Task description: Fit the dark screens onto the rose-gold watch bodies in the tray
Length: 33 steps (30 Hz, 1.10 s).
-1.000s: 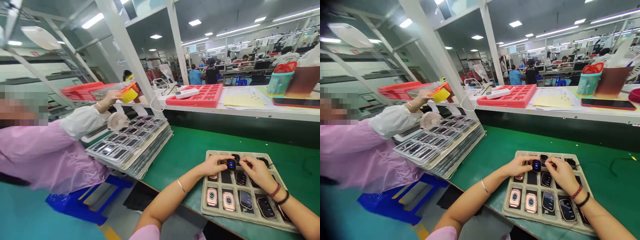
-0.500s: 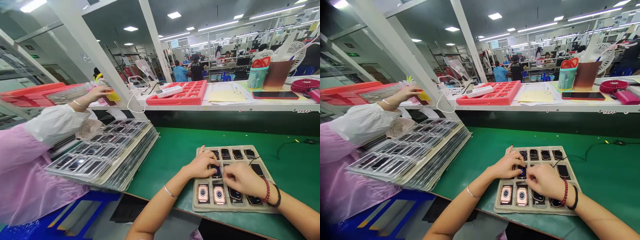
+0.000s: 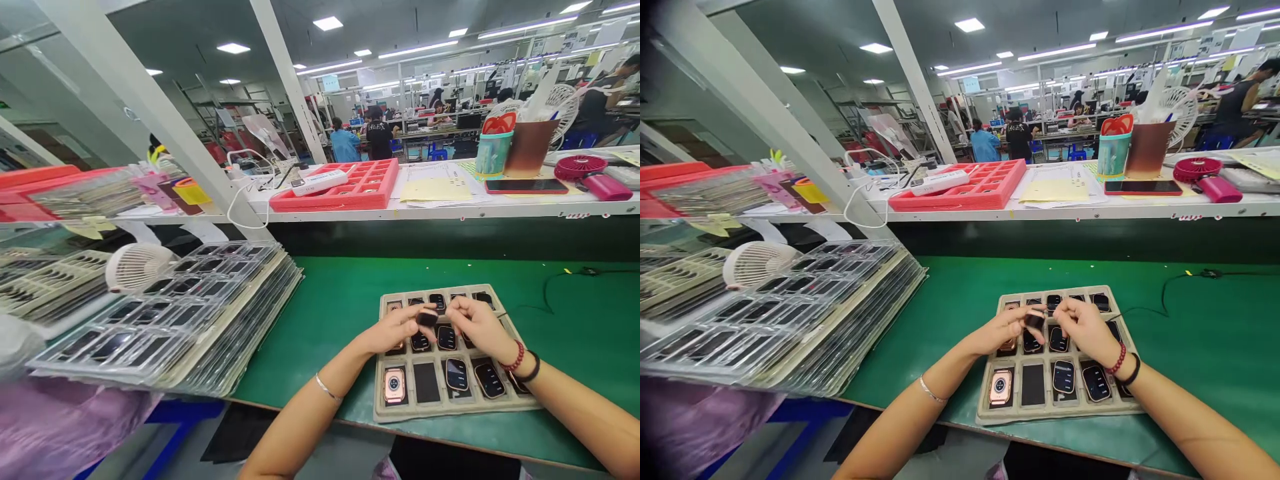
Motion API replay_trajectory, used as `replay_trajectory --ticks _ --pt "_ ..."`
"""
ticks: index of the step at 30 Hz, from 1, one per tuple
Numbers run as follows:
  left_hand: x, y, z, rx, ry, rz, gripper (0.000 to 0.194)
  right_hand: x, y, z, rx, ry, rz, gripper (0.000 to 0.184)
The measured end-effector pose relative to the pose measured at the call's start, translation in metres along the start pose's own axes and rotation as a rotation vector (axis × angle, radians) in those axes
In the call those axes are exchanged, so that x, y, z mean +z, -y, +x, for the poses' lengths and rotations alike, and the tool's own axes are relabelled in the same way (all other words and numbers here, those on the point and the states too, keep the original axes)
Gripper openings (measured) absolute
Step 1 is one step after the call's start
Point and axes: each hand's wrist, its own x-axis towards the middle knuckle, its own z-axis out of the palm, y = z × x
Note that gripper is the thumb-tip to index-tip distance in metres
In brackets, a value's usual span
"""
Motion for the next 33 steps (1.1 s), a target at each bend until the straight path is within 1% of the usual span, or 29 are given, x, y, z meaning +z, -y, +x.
replay_trajectory --ticks 1,3,4,5,6,8,10,12,13,15,17,19,21,23,26,29,33 --pt "0.001 0.001 0.000 -0.005 0.009 -0.042 0.077 -0.001 -0.007 0.004 0.009 -0.045 0.011 0.026" --pt "0.002 0.003 0.001 -0.007 0.007 -0.068 0.082 -0.001 -0.018 0.008 0.020 -0.077 0.011 0.027" --pt "0.003 0.004 0.001 -0.014 -0.011 -0.061 0.079 0.000 -0.021 0.009 0.024 -0.073 0.010 0.028" --pt "0.003 0.004 0.002 -0.024 -0.041 -0.035 0.072 0.001 -0.023 0.008 0.029 -0.059 0.010 0.028" --pt "0.004 0.003 0.002 -0.031 -0.082 0.020 0.064 0.003 -0.023 0.008 0.031 -0.044 0.011 0.028" --pt "0.006 0.001 0.002 -0.032 -0.186 0.225 0.051 0.007 -0.022 0.006 0.027 -0.027 0.025 0.028" --pt "0.008 -0.001 0.002 -0.011 -0.264 0.459 0.052 0.008 -0.020 0.005 0.020 -0.018 0.065 0.029" --pt "0.011 -0.001 0.003 -0.006 -0.268 0.579 0.061 0.008 -0.019 0.005 0.006 0.003 0.127 0.029" --pt "0.012 0.000 0.003 -0.015 -0.255 0.584 0.063 0.008 -0.020 0.006 -0.001 0.016 0.154 0.029" --pt "0.015 0.004 0.004 -0.035 -0.238 0.499 0.059 0.008 -0.021 0.006 -0.009 0.022 0.170 0.029" --pt "0.016 0.008 0.005 -0.053 -0.234 0.308 0.056 0.009 -0.023 0.006 -0.007 -0.004 0.119 0.028" --pt "0.015 0.010 0.005 -0.062 -0.234 0.119 0.060 0.009 -0.024 0.005 0.003 -0.030 0.038 0.027" --pt "0.014 0.009 0.005 -0.061 -0.240 0.054 0.062 0.009 -0.026 0.005 0.009 -0.035 -0.014 0.026" --pt "0.012 0.006 0.004 -0.043 -0.259 0.116 0.055 0.009 -0.027 0.005 0.005 -0.030 -0.032 0.025" --pt "0.009 0.000 0.004 -0.001 -0.273 0.267 0.045 0.009 -0.027 0.005 -0.006 -0.022 -0.039 0.025" --pt "0.008 -0.003 0.003 0.001 -0.262 0.347 0.042 0.009 -0.025 0.005 -0.009 -0.016 -0.038 0.024" --pt "0.007 -0.002 0.002 -0.012 -0.257 0.377 0.042 0.009 -0.023 0.003 -0.018 -0.008 -0.046 0.023"
